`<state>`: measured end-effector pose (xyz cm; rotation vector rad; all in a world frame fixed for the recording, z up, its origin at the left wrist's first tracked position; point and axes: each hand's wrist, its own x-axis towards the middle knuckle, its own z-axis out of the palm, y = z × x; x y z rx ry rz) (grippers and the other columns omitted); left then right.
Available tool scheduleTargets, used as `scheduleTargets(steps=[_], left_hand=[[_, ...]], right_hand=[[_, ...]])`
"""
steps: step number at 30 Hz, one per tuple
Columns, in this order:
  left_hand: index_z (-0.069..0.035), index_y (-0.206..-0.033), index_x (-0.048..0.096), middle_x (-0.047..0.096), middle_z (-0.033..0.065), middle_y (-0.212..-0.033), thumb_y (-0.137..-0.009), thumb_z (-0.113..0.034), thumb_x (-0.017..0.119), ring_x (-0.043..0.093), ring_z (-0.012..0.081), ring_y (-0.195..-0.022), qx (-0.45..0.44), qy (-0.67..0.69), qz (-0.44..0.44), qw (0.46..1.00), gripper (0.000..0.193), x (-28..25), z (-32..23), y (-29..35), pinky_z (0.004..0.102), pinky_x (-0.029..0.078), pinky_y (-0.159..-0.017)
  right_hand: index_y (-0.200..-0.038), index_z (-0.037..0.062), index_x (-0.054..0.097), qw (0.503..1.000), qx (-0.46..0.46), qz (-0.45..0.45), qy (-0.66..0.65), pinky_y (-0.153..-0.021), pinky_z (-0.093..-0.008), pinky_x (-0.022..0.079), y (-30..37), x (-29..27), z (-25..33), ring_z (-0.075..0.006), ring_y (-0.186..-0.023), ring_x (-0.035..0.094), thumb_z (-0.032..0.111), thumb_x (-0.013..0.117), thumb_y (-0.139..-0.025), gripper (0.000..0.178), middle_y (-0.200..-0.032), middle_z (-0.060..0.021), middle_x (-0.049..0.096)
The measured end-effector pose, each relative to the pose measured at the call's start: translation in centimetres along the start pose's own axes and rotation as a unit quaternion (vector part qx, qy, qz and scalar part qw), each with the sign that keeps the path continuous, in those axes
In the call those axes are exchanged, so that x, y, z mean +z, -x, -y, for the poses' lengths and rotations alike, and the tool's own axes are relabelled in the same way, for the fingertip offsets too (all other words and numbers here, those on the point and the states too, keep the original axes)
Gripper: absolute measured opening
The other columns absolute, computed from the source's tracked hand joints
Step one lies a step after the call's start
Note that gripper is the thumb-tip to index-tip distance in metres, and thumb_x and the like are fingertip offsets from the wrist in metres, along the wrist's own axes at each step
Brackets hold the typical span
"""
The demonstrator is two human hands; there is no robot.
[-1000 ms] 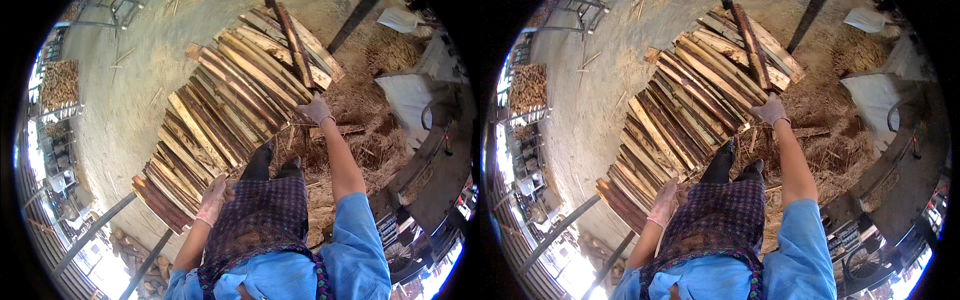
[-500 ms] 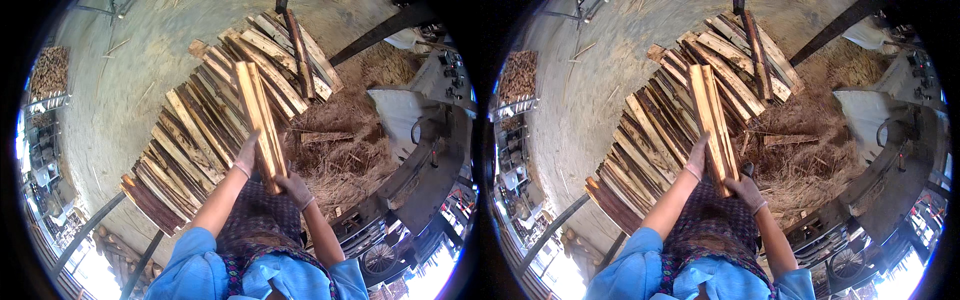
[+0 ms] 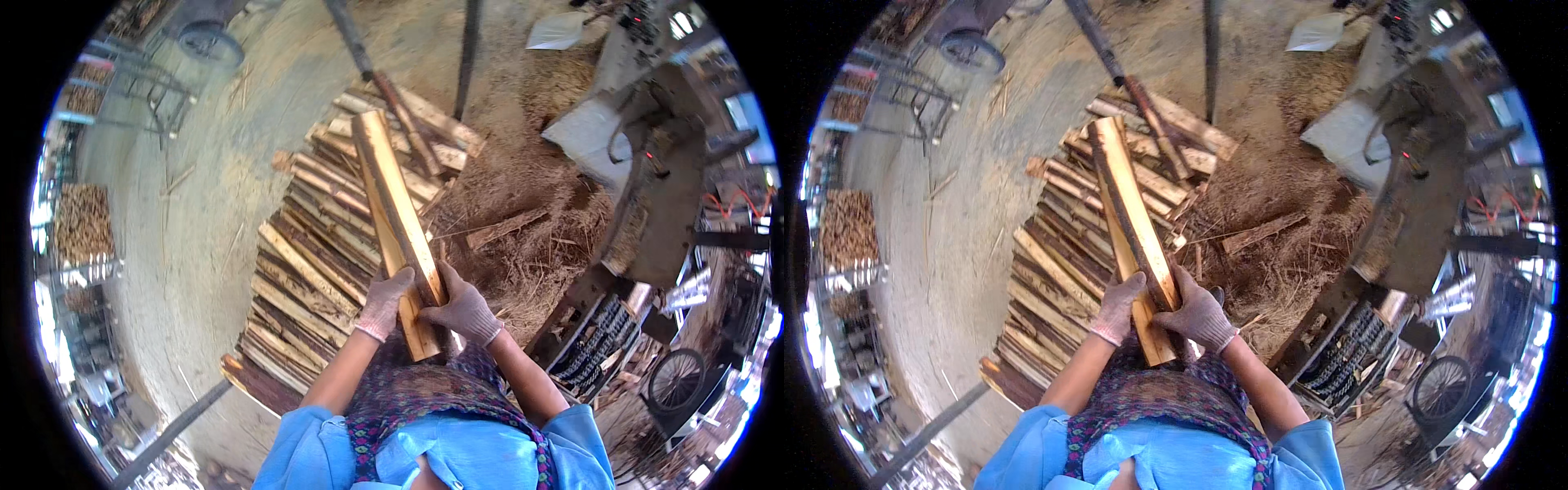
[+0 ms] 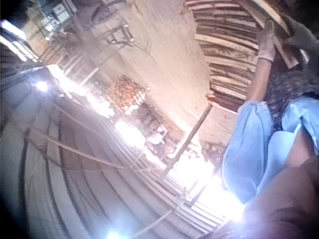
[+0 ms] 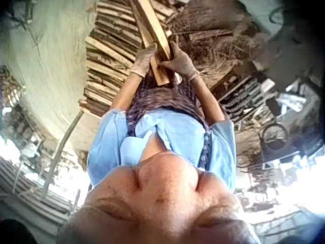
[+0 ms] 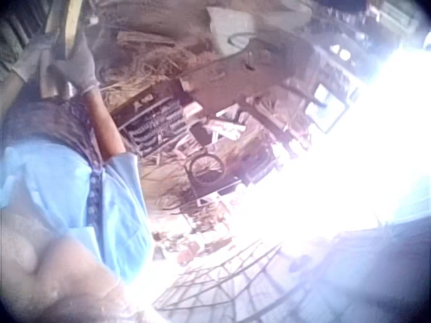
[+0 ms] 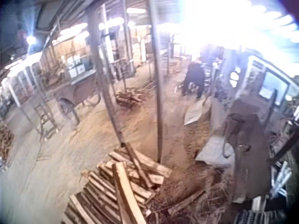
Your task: The person repeatedly picks up wooden planks from a pile and stacks them onto a growing pile. The person wears gloves and handles the wood by hand, occasionally adjusting the stack. Another person in a red shirt is visible in the background working with wood.
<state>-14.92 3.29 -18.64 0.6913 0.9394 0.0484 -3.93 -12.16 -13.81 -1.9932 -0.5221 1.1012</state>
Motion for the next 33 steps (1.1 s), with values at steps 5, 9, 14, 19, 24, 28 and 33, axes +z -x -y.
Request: scheduleTargets(steps=[5,9,14,19,24,28,33], left_hand=[[0.006,-0.125,0.062,0.071,0.0147,-0.109,-0.091,-0.030,0.076,0.070,0.0260,-0.096,0.056,-0.104,0.000,0.993,0.051,6.3,-2.3,2.9,0.0383,0.057,-0.088],[0.006,-0.124,0.062,0.070,0.0174,-0.101,-0.097,-0.031,0.066,0.069,0.0268,-0.092,0.136,-0.114,-0.005,0.984,0.047,7.6,-3.0,4.0,0.0384,0.058,-0.081],[0.009,-0.123,0.060,0.069,0.0183,-0.097,-0.092,-0.036,0.068,0.068,0.0267,-0.080,0.169,-0.101,0.123,0.973,0.054,10.8,-4.3,7.5,0.0366,0.061,-0.075],[0.010,-0.128,0.053,0.066,0.0188,-0.107,-0.081,-0.046,0.083,0.071,0.0290,-0.087,0.160,-0.119,0.146,0.969,0.079,13.6,-4.1,8.8,0.0382,0.063,-0.080],[0.003,-0.138,0.048,0.065,0.0123,-0.104,-0.082,-0.056,0.080,0.070,0.0231,-0.086,0.088,-0.136,0.230,0.960,0.087,16.3,-3.8,11.0,0.0353,0.062,-0.075],[0.006,-0.139,0.048,0.066,0.0123,-0.106,-0.078,-0.053,0.084,0.071,0.0222,-0.090,0.112,-0.146,0.230,0.956,0.092,16.0,-3.2,12.1,0.0339,0.062,-0.078],[0.007,-0.149,0.039,0.061,0.0110,-0.128,-0.080,-0.050,0.084,0.062,0.0200,-0.112,0.148,-0.244,0.296,0.912,0.100,19.9,-2.8,12.7,0.0327,0.054,-0.093]], right_hand=[[-0.150,0.0016,0.038,0.963,-0.052,-0.261,0.046,-0.101,-0.0470,0.051,8.8,-5.6,-0.6,-0.0420,-0.121,0.061,0.024,0.081,-0.071,0.093,-0.132,-0.0280,0.060],[-0.145,-0.0032,0.041,0.819,-0.129,-0.543,0.136,-0.092,-0.0475,0.055,16.9,-11.2,-5.5,-0.0438,-0.110,0.065,0.019,0.082,-0.072,0.087,-0.124,-0.0270,0.061],[-0.147,-0.0009,0.043,0.636,0.019,-0.768,0.081,-0.099,-0.0390,0.051,22.4,-20.8,-12.2,-0.0285,-0.114,0.063,0.012,0.078,-0.075,0.081,-0.125,-0.0201,0.064],[-0.125,0.0013,0.055,0.637,0.108,-0.761,0.059,-0.083,-0.0443,0.054,24.9,-31.3,-23.5,-0.0386,-0.094,0.069,0.025,0.082,-0.079,0.058,-0.103,-0.0216,0.070],[-0.131,-0.0015,0.051,0.620,0.257,-0.697,0.251,-0.093,-0.0492,0.052,26.1,-40.3,-33.1,-0.0470,-0.107,0.066,0.043,0.082,-0.081,0.074,-0.118,-0.0277,0.068],[-0.132,-0.0022,0.055,0.739,0.006,-0.670,0.072,-0.093,-0.0423,0.052,23.6,-31.5,-14.9,-0.0303,-0.107,0.064,0.030,0.073,-0.093,0.053,-0.121,-0.0181,0.065],[-0.135,0.0016,0.058,0.972,-0.185,-0.139,-0.052,-0.100,-0.0367,0.049,17.6,-14.7,-9.4,-0.0248,-0.109,0.063,0.036,0.044,-0.106,0.047,-0.123,-0.0141,0.068]])
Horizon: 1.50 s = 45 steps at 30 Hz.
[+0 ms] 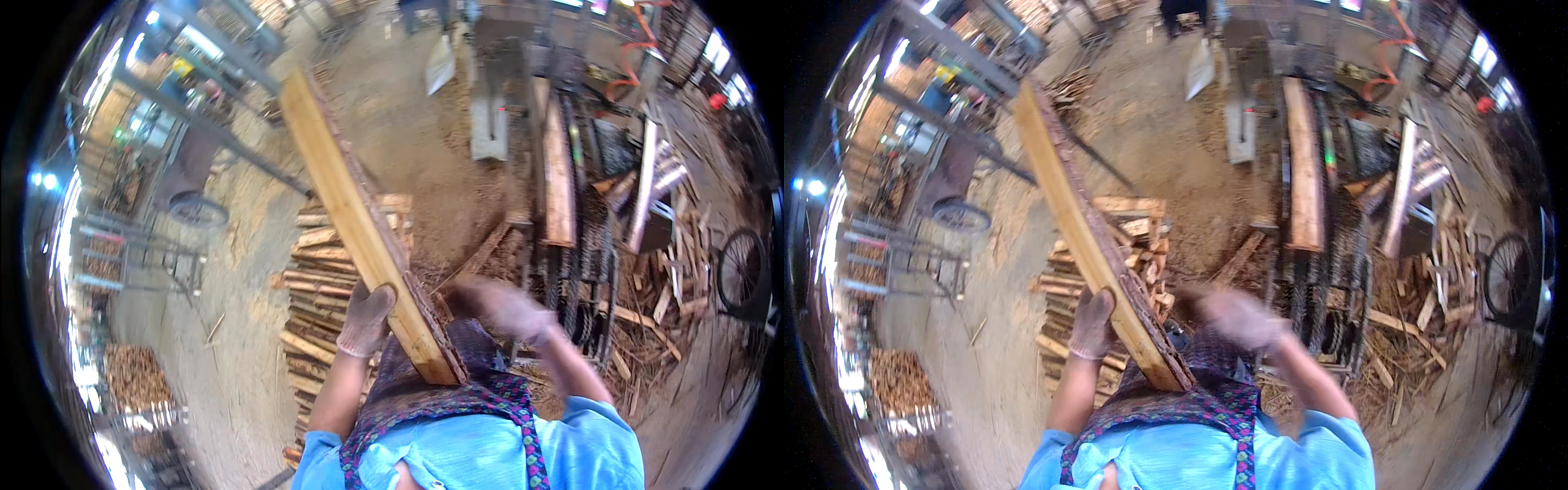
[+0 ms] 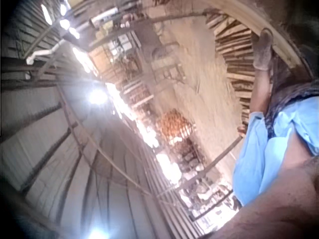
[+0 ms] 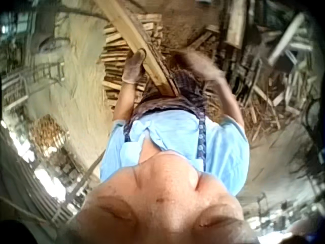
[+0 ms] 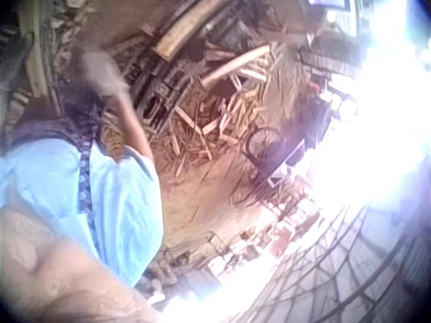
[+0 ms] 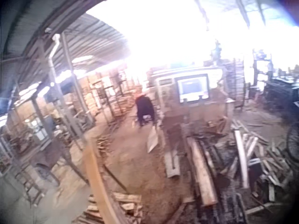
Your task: The person repeatedly picks up wooden planks from a pile and stacks them onto a growing pile. The person wears gloves and handles the wood by hand, occasionally adjusting the stack. Another person in a red shirt is visible in the background working with wood.
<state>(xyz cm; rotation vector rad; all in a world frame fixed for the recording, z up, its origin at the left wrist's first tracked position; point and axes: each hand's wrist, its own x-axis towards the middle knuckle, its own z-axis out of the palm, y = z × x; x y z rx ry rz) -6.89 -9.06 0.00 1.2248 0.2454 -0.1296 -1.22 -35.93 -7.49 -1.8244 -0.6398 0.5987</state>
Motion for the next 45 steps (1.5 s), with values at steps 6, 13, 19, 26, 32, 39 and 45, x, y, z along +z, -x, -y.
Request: scheduleTargets(steps=[6,13,19,26,32,39,45], left_hand=[[0.003,-0.144,0.045,0.057,0.0109,-0.135,-0.082,-0.048,0.084,0.057,0.0199,-0.122,0.128,-0.175,0.223,0.950,0.089,2.8,-2.9,-1.8,0.0348,0.047,-0.103],[0.004,-0.155,0.035,0.060,0.0107,-0.126,-0.104,-0.036,0.057,0.055,0.0174,-0.110,0.117,-0.296,0.141,0.937,0.068,3.3,-0.6,-2.1,0.0320,0.044,-0.099],[0.002,-0.152,0.042,0.067,0.0061,-0.103,-0.105,-0.024,0.057,0.060,0.0107,-0.085,-0.164,-0.164,-0.206,0.951,0.056,-11.9,10.5,3.8,0.0263,0.052,-0.074],[-0.009,-0.099,0.061,0.058,-0.0002,-0.085,-0.102,-0.042,0.054,0.053,0.0113,-0.074,-0.259,-0.145,-0.360,0.884,0.034,-18.4,17.9,15.6,0.0304,0.045,-0.067],[-0.006,-0.116,0.063,0.061,0.0042,-0.094,-0.098,-0.046,0.058,0.056,0.0133,-0.075,-0.330,-0.056,-0.444,0.831,0.044,-19.7,22.7,21.5,0.0296,0.048,-0.064],[-0.005,-0.101,0.058,0.054,0.0029,-0.092,-0.098,-0.039,0.054,0.054,0.0152,-0.080,-0.380,-0.056,-0.415,0.825,0.034,-19.4,24.6,21.7,0.0326,0.048,-0.071],[-0.003,-0.148,0.048,0.064,0.0091,-0.124,-0.100,-0.044,0.057,0.060,0.0179,-0.090,-0.363,-0.109,-0.393,0.838,0.064,-26.6,35.5,24.7,0.0337,0.053,-0.078]], right_hand=[[-0.133,-0.0032,0.056,0.911,-0.072,0.174,-0.366,-0.092,-0.0309,0.051,0.5,3.8,4.6,-0.0148,-0.104,0.061,0.066,0.053,-0.097,0.078,-0.112,-0.0093,0.067],[-0.124,-0.0003,0.060,0.923,0.036,-0.370,-0.098,-0.087,-0.0369,0.057,5.7,-3.8,5.8,-0.0242,-0.093,0.069,0.023,0.083,-0.059,0.073,-0.103,-0.0137,0.072],[-0.106,-0.0080,0.059,0.803,0.204,-0.559,0.020,-0.076,-0.0381,0.057,3.2,-12.7,-1.5,-0.0304,-0.086,0.072,0.043,0.083,-0.077,0.063,-0.091,-0.0212,0.073],[-0.102,-0.0022,0.065,0.824,0.225,-0.387,0.347,-0.078,-0.0475,0.057,-5.2,-18.2,-13.5,-0.0431,-0.094,0.071,0.039,0.073,-0.086,0.044,-0.094,-0.0261,0.072],[-0.112,0.0051,0.068,0.776,0.135,-0.118,0.605,-0.089,-0.0473,0.052,-5.4,-22.3,-16.1,-0.0403,-0.107,0.066,0.022,0.061,-0.092,0.028,-0.109,-0.0225,0.071],[-0.140,-0.0011,0.052,0.697,0.304,-0.272,0.589,-0.095,-0.0465,0.051,-4.1,-21.8,-15.8,-0.0401,-0.116,0.063,0.047,0.051,-0.099,0.063,-0.129,-0.0248,0.064],[-0.136,0.0025,0.057,0.898,-0.062,-0.304,0.313,-0.099,-0.0380,0.057,-2.3,-0.1,-2.3,-0.0204,-0.107,0.065,0.009,0.065,-0.099,0.038,-0.126,-0.0093,0.065]])
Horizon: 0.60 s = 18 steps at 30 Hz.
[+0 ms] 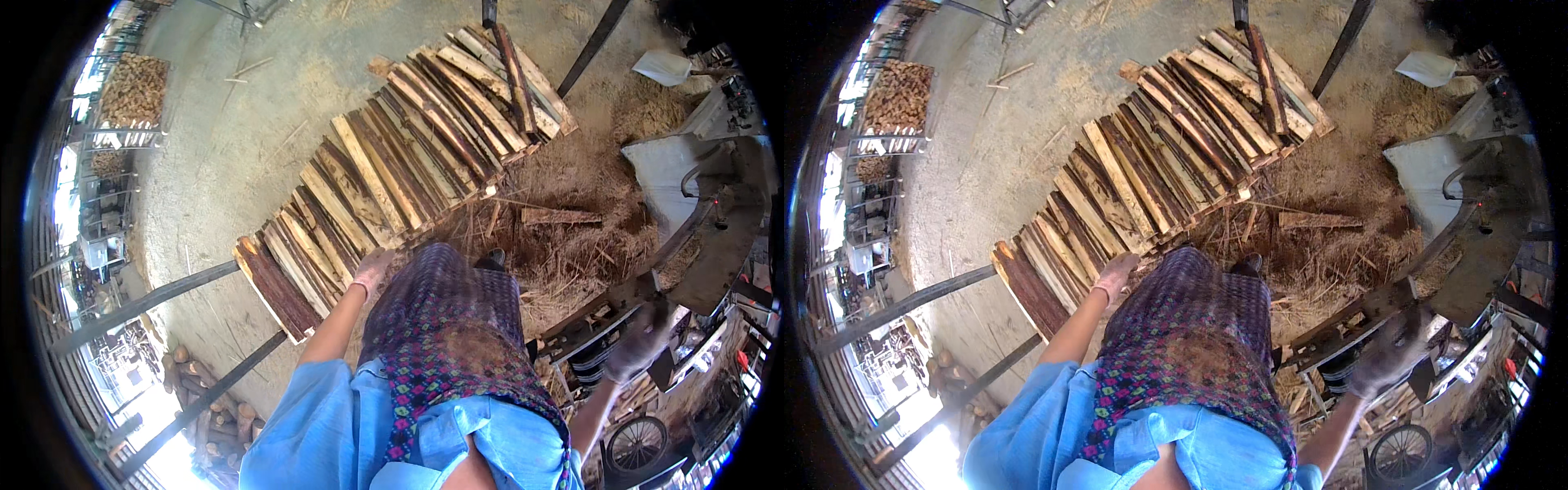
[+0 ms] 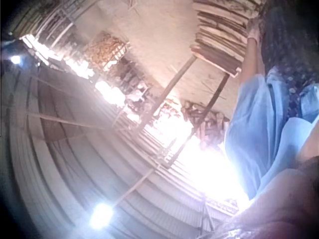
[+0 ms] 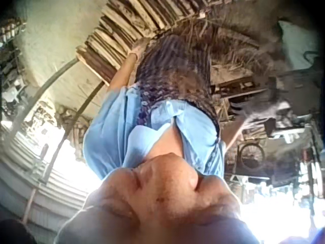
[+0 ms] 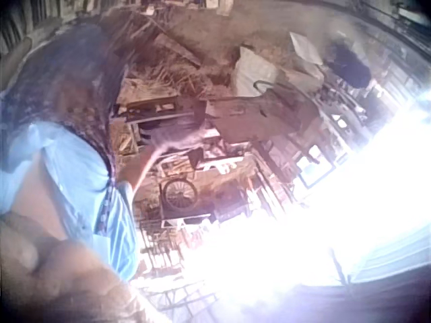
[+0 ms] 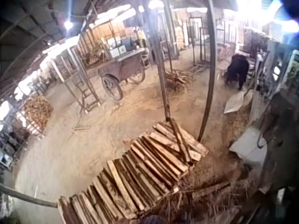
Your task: The person repeatedly picks up wooden planks from a pile and stacks them onto a growing pile. The person wears gloves and handles the wood by hand, occasionally adjusting the stack. Another person in a red shirt is visible in the background working with wood.
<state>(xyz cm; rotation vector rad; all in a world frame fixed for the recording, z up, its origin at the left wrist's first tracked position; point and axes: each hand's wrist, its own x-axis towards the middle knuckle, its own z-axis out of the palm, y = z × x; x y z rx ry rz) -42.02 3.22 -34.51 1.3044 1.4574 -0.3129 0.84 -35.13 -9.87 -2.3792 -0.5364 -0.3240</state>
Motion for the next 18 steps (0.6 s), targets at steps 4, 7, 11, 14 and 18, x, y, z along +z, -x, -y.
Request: scheduleTargets(steps=[4,7,11,14,18], left_hand=[[0.004,-0.150,0.044,0.055,0.0172,-0.143,-0.100,-0.043,0.061,0.052,0.0249,-0.125,-0.046,0.068,0.043,0.996,0.071,-1.0,-2.0,0.3,0.0332,0.041,-0.104],[0.005,-0.148,0.046,0.056,0.0185,-0.146,-0.100,-0.041,0.061,0.053,0.0263,-0.134,-0.055,0.080,0.068,0.993,0.068,-2.3,-2.0,2.8,0.0328,0.040,-0.112],[-0.001,-0.148,0.049,0.056,0.0163,-0.145,-0.101,-0.040,0.060,0.051,0.0265,-0.135,-0.054,0.030,0.063,0.996,0.062,-6.5,-2.8,7.4,0.0334,0.040,-0.112],[0.000,-0.147,0.050,0.062,0.0134,-0.133,-0.101,-0.039,0.061,0.059,0.0221,-0.122,-0.090,0.043,0.014,0.995,0.061,-8.4,3.3,8.4,0.0328,0.047,-0.103],[0.001,-0.143,0.053,0.066,0.0059,-0.113,-0.101,-0.038,0.062,0.062,0.0142,-0.100,-0.139,0.096,-0.017,0.985,0.058,-9.4,7.8,7.5,0.0306,0.052,-0.089]], right_hand=[[-0.151,0.0018,0.044,0.874,0.157,0.459,0.020,-0.116,-0.0432,0.041,5.8,13.6,13.2,-0.0346,-0.139,0.050,0.026,0.081,-0.086,0.079,-0.150,-0.0221,0.051],[-0.152,-0.0055,0.036,0.778,0.183,0.588,-0.122,-0.112,-0.0428,0.043,12.6,26.9,12.7,-0.0415,-0.135,0.052,0.033,0.081,-0.084,0.091,-0.150,-0.0254,0.051],[-0.153,-0.0087,0.031,0.777,0.287,0.555,-0.082,-0.109,-0.0430,0.045,19.1,40.3,14.2,-0.0426,-0.132,0.054,0.043,0.085,-0.073,0.109,-0.145,-0.0320,0.051],[-0.154,-0.0111,0.023,0.792,0.414,0.424,-0.148,-0.110,-0.0415,0.042,23.6,46.3,15.9,-0.0400,-0.134,0.052,0.046,0.087,-0.070,0.120,-0.143,-0.0333,0.051],[-0.145,-0.0127,0.035,0.817,0.421,0.393,-0.036,-0.104,-0.0420,0.046,23.2,47.3,17.6,-0.0406,-0.125,0.058,0.048,0.089,-0.067,0.113,-0.134,-0.0326,0.058]])
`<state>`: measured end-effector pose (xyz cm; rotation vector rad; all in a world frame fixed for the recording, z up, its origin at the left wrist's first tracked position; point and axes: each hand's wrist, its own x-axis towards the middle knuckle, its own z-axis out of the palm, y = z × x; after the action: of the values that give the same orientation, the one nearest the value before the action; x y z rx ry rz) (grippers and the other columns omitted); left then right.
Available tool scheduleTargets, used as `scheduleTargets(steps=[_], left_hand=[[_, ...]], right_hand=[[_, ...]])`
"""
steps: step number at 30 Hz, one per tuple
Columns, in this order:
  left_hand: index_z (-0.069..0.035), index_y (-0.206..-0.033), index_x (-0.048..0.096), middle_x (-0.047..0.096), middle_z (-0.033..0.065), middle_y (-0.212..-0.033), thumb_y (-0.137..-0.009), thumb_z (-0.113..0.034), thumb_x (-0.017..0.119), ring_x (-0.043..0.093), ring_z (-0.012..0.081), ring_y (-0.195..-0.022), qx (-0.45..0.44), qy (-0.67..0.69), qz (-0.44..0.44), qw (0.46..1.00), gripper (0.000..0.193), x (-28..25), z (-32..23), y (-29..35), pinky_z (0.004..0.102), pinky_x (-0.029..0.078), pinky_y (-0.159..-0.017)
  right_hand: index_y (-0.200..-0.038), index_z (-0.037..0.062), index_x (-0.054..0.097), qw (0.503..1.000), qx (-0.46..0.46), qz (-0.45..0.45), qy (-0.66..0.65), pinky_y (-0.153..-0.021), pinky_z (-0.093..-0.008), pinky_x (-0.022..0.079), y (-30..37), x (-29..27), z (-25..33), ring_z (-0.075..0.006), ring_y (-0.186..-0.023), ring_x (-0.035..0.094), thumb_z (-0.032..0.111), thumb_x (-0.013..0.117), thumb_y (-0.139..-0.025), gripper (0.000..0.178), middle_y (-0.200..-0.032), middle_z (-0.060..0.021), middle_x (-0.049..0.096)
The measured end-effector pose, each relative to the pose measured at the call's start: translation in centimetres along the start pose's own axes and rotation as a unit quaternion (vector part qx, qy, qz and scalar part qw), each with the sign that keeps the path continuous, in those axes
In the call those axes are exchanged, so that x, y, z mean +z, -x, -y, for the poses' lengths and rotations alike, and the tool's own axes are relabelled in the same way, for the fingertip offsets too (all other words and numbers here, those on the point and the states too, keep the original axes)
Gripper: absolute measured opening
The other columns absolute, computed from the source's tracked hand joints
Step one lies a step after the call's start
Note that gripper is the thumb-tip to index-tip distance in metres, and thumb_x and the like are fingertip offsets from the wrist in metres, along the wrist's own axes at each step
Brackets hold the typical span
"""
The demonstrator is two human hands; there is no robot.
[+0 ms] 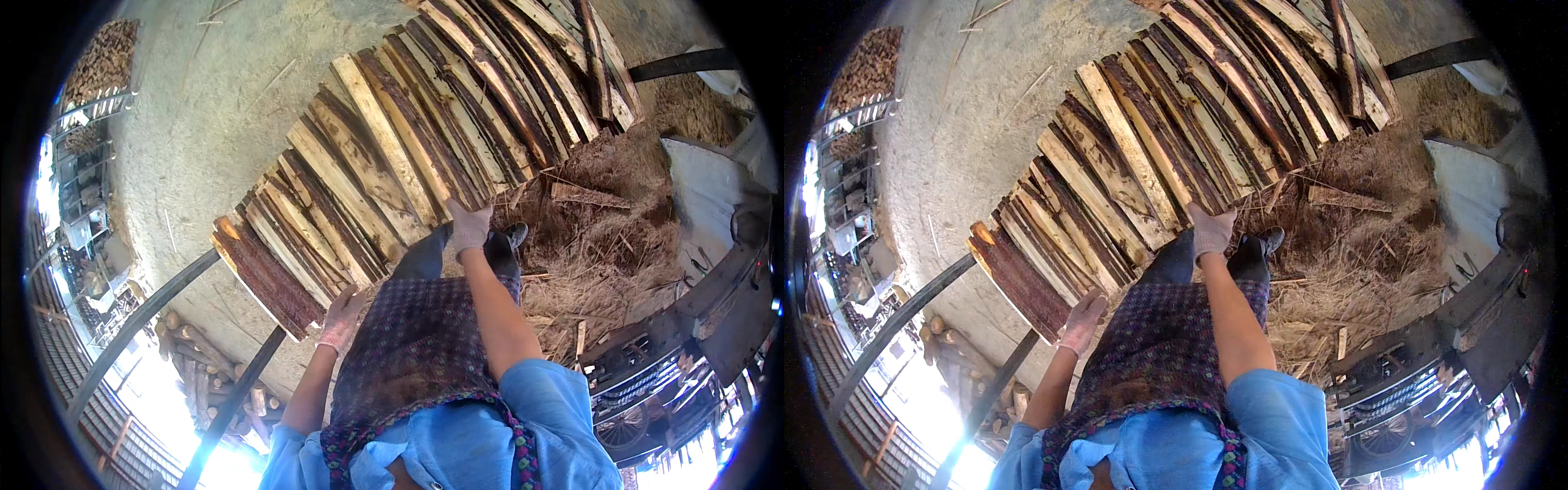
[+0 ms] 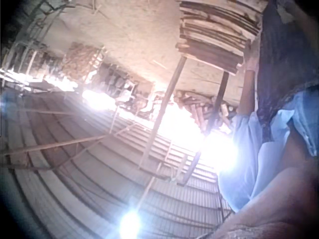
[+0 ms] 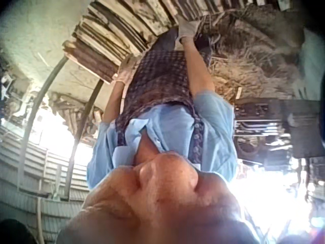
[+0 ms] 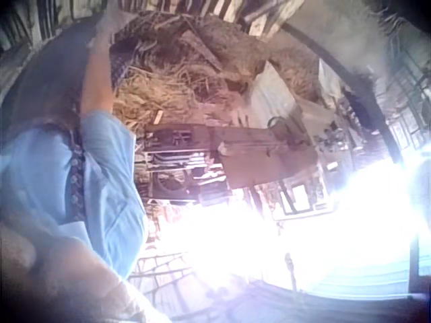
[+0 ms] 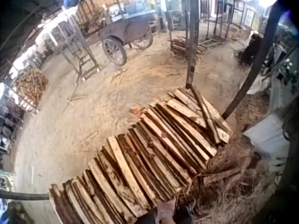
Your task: The person repeatedly picks up wooden planks from a pile and stacks them onto a growing pile. The person wears gloves and handles the wood by hand, occasionally adjusting the stack. Another person in a red shirt is visible in the background working with wood.
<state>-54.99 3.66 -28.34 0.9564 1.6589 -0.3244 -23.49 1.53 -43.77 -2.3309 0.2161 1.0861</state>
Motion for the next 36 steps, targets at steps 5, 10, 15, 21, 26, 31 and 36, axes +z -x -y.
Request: scheduleTargets(steps=[5,10,15,21,26,31,36], left_hand=[[0.002,-0.137,0.055,0.065,0.0054,-0.103,-0.100,-0.042,0.066,0.062,0.0147,-0.094,0.001,0.189,0.043,0.981,0.059,2.2,-6.2,-1.0,0.0321,0.053,-0.083],[-0.003,-0.159,0.027,0.056,0.0128,-0.135,-0.098,-0.048,0.066,0.059,0.0237,-0.111,0.071,0.334,0.161,0.926,0.085,7.7,-18.0,-5.9,0.0392,0.052,-0.094],[-0.003,-0.141,0.052,0.062,0.0165,-0.133,-0.095,-0.042,0.070,0.063,0.0255,-0.120,0.037,0.407,0.182,0.895,0.063,12.1,-21.2,-11.1,0.0442,0.053,-0.103],[-0.007,-0.129,0.062,0.070,0.0116,-0.121,-0.088,-0.043,0.077,0.069,0.0246,-0.107,0.024,0.398,0.228,0.889,0.056,9.6,-19.1,-11.4,0.0429,0.058,-0.095],[-0.008,-0.130,0.062,0.069,0.0124,-0.121,-0.088,-0.041,0.078,0.068,0.0264,-0.107,0.016,0.402,0.154,0.902,0.056,9.8,-19.4,-11.2,0.0417,0.057,-0.094],[-0.004,-0.123,0.065,0.072,0.0106,-0.113,-0.088,-0.039,0.077,0.071,0.0246,-0.099,0.064,0.383,0.176,0.905,0.051,9.0,-20.6,-7.8,0.0374,0.059,-0.090],[0.001,-0.130,0.059,0.069,0.0149,-0.117,-0.093,-0.032,0.069,0.071,0.0269,-0.100,0.042,0.471,0.258,0.842,0.050,10.2,-19.0,-3.3,0.0379,0.060,-0.087]], right_hand=[[-0.135,-0.0097,0.047,0.999,-0.043,0.007,0.007,-0.100,-0.0430,0.049,4.4,-4.2,3.6,-0.0416,-0.117,0.064,0.049,0.088,-0.067,0.099,-0.123,-0.0291,0.066],[-0.126,-0.0032,0.053,0.973,-0.190,-0.066,0.110,-0.088,-0.0473,0.054,11.4,-8.0,6.2,-0.0425,-0.102,0.067,0.046,0.091,-0.059,0.092,-0.116,-0.0229,0.064],[-0.124,0.0001,0.052,0.941,-0.265,-0.061,0.201,-0.080,-0.0495,0.056,13.9,-9.9,2.9,-0.0422,-0.096,0.067,0.045,0.093,-0.058,0.090,-0.108,-0.0184,0.063],[-0.124,-0.0066,0.058,0.938,-0.182,0.294,0.027,-0.091,-0.0366,0.053,4.5,-10.8,2.8,-0.0243,-0.102,0.068,0.068,0.061,-0.091,0.082,-0.111,-0.0196,0.070],[-0.126,-0.0030,0.061,0.853,0.060,0.494,-0.156,-0.085,-0.0348,0.056,3.9,-4.7,6.7,-0.0181,-0.095,0.069,0.040,0.072,-0.094,0.055,-0.111,-0.0100,0.072],[-0.121,-0.0030,0.065,0.878,-0.010,0.470,-0.092,-0.080,-0.0325,0.055,7.0,-7.1,8.7,-0.0164,-0.084,0.068,0.031,0.070,-0.091,0.045,-0.097,-0.0070,0.072],[-0.124,-0.0041,0.061,0.898,-0.127,0.419,0.052,-0.083,-0.0348,0.054,10.7,-13.1,8.6,-0.0168,-0.088,0.069,0.036,0.071,-0.087,0.056,-0.094,-0.0149,0.072]])
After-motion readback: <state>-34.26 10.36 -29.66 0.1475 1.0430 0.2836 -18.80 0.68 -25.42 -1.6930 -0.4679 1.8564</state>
